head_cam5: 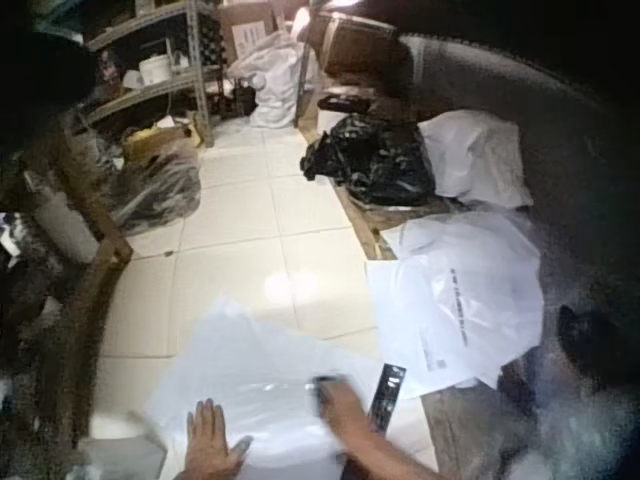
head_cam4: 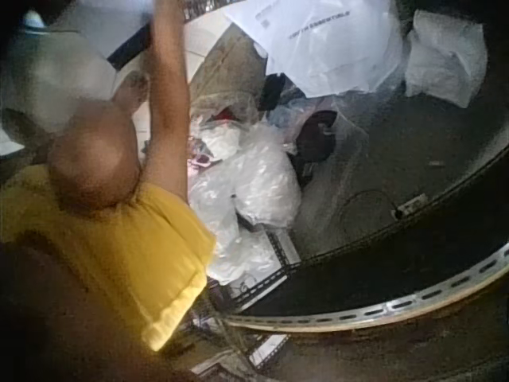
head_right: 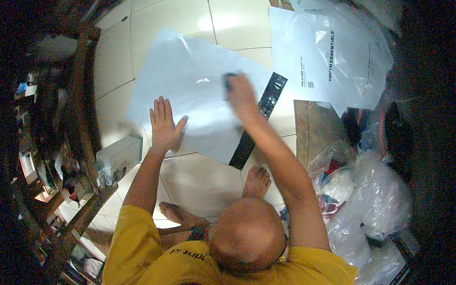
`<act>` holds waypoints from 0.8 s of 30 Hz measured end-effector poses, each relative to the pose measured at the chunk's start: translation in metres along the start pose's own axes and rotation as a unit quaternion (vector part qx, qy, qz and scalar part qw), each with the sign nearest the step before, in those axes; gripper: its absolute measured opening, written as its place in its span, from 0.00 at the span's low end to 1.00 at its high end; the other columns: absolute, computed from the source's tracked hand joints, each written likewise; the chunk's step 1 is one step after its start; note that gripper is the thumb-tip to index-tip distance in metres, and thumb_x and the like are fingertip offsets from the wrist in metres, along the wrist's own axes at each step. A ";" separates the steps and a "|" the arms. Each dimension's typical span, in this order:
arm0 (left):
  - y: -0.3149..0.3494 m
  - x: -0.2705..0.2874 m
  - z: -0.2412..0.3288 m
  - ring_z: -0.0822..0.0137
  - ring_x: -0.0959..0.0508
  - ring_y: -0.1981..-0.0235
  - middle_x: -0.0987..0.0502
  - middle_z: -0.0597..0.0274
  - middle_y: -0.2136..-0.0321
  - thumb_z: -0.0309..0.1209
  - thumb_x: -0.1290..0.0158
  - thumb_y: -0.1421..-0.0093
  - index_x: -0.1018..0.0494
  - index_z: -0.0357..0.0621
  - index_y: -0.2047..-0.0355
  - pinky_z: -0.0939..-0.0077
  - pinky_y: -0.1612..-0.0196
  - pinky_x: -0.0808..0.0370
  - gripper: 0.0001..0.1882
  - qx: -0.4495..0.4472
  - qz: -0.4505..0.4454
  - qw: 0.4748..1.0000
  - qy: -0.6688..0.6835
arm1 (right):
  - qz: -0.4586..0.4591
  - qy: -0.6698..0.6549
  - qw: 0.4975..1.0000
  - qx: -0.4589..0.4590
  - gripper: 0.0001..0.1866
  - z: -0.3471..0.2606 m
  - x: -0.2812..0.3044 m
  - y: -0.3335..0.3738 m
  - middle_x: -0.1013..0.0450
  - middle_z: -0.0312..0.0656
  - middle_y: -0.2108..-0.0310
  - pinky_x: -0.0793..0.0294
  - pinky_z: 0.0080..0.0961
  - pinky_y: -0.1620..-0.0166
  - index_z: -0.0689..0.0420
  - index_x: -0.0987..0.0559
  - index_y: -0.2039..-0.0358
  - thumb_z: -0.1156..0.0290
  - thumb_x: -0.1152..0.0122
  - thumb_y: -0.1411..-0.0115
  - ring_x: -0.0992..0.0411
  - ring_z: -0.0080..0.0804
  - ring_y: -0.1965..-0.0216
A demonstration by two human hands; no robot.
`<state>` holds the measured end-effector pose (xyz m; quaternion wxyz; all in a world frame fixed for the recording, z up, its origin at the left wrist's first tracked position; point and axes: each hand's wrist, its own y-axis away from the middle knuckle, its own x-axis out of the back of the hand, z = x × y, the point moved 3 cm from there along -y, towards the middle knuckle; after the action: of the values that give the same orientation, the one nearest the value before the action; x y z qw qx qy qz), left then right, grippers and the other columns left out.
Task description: The person sits on the floor and wipes white plastic sheets with a blue cloth. They handle multiple sheets one at a time, rubbing the surface repeatedly with the cloth.
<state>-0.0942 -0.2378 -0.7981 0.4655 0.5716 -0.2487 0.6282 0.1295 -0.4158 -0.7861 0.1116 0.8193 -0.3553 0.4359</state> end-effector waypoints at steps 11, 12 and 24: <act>0.009 0.000 -0.003 0.42 0.60 0.27 0.58 0.36 0.29 0.55 0.54 0.35 0.56 0.28 0.30 0.44 0.28 0.64 0.48 -0.002 0.007 1.000 0.001 | 0.050 0.085 0.987 -0.123 0.15 0.043 0.035 0.028 0.30 0.54 0.60 0.29 0.44 0.51 0.63 0.23 0.56 0.76 0.36 0.46 0.30 0.57 0.55; 0.007 0.001 -0.002 0.42 0.60 0.27 0.58 0.36 0.29 0.55 0.54 0.35 0.56 0.28 0.30 0.44 0.28 0.64 0.48 -0.003 0.013 1.000 0.003 | 0.062 0.071 0.984 -0.154 0.14 0.048 0.051 0.039 0.30 0.54 0.61 0.29 0.44 0.52 0.64 0.23 0.57 0.76 0.36 0.45 0.29 0.56 0.57; 0.003 -0.003 -0.008 0.41 0.62 0.27 0.60 0.34 0.29 0.56 0.54 0.35 0.57 0.26 0.31 0.44 0.28 0.66 0.50 0.009 -0.023 1.000 0.010 | -0.024 0.029 0.999 -0.008 0.12 -0.069 -0.023 -0.059 0.34 0.53 0.53 0.21 0.46 0.57 0.60 0.26 0.59 0.81 0.42 0.46 0.24 0.55 0.61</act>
<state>-0.1009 -0.2330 -0.8026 0.4770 0.5751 -0.2249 0.6254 0.1177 -0.3283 -0.7556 0.1383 0.8137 -0.3357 0.4539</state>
